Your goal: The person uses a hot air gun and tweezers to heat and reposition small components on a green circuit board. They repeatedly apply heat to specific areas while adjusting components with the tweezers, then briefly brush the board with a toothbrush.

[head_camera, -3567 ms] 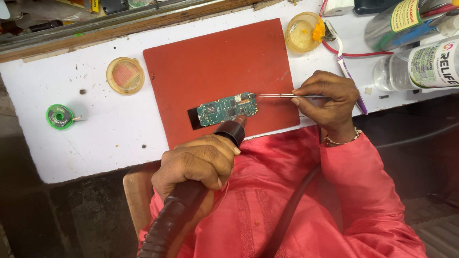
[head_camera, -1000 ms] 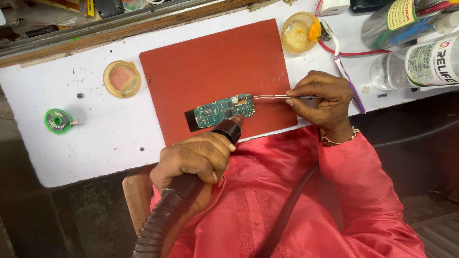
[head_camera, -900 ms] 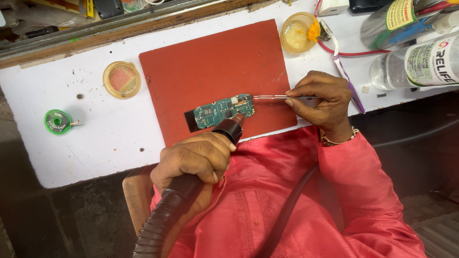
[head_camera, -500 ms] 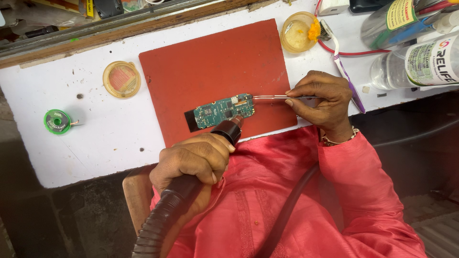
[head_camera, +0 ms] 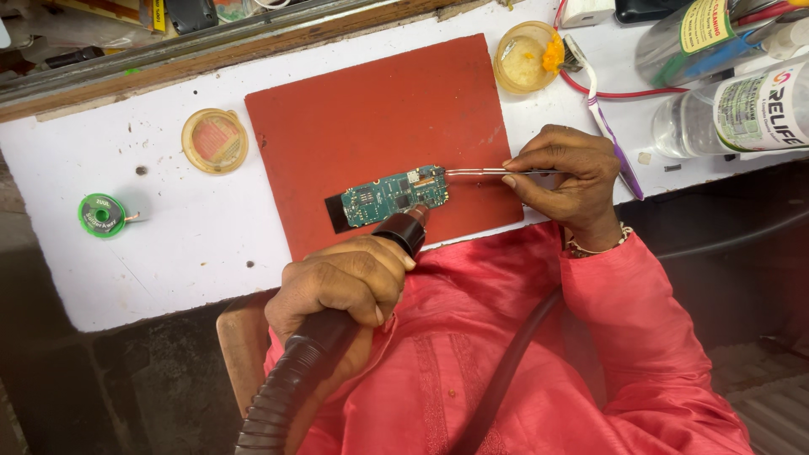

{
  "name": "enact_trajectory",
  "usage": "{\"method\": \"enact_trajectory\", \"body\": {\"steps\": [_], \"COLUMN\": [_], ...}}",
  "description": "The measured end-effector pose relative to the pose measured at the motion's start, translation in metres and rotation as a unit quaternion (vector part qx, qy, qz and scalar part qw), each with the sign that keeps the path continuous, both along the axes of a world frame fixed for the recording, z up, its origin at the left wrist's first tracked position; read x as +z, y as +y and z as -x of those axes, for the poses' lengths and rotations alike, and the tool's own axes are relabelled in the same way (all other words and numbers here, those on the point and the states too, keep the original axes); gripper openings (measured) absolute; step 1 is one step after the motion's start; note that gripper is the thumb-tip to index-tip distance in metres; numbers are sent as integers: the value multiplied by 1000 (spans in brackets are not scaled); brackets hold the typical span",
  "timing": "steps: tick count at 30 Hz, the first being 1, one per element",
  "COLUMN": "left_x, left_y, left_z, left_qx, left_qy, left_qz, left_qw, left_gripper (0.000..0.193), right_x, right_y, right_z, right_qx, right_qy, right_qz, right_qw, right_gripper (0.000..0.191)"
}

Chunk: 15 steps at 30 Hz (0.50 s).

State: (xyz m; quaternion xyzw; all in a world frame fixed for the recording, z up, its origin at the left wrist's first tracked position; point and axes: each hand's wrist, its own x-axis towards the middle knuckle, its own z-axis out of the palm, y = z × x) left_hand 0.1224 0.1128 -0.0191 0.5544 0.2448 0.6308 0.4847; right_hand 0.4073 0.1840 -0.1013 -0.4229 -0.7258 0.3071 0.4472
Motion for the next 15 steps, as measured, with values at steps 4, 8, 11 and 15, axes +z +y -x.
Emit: {"method": "enact_trajectory", "body": {"steps": [4, 8, 11, 15], "left_x": [0, 3, 6, 7], "left_y": [5, 6, 4, 5], "left_z": [-4, -8, -8, -3], "left_qx": [-7, -15, -18, -4], "left_qy": [-50, -54, -70, 28], "left_qz": [-21, -5, 1, 6], "left_qw": [998, 998, 997, 1000], "left_gripper": [34, 40, 38, 37], "right_x": [0, 0, 0, 0], "right_y": [0, 0, 0, -1], "right_z": [0, 1, 0, 0], "right_qx": [0, 3, 5, -2], "right_qy": [-2, 2, 1, -2], "right_qz": [-4, -1, -3, 3], "right_qw": [1000, 1000, 1000, 1000], "right_gripper": [14, 14, 14, 14]}}
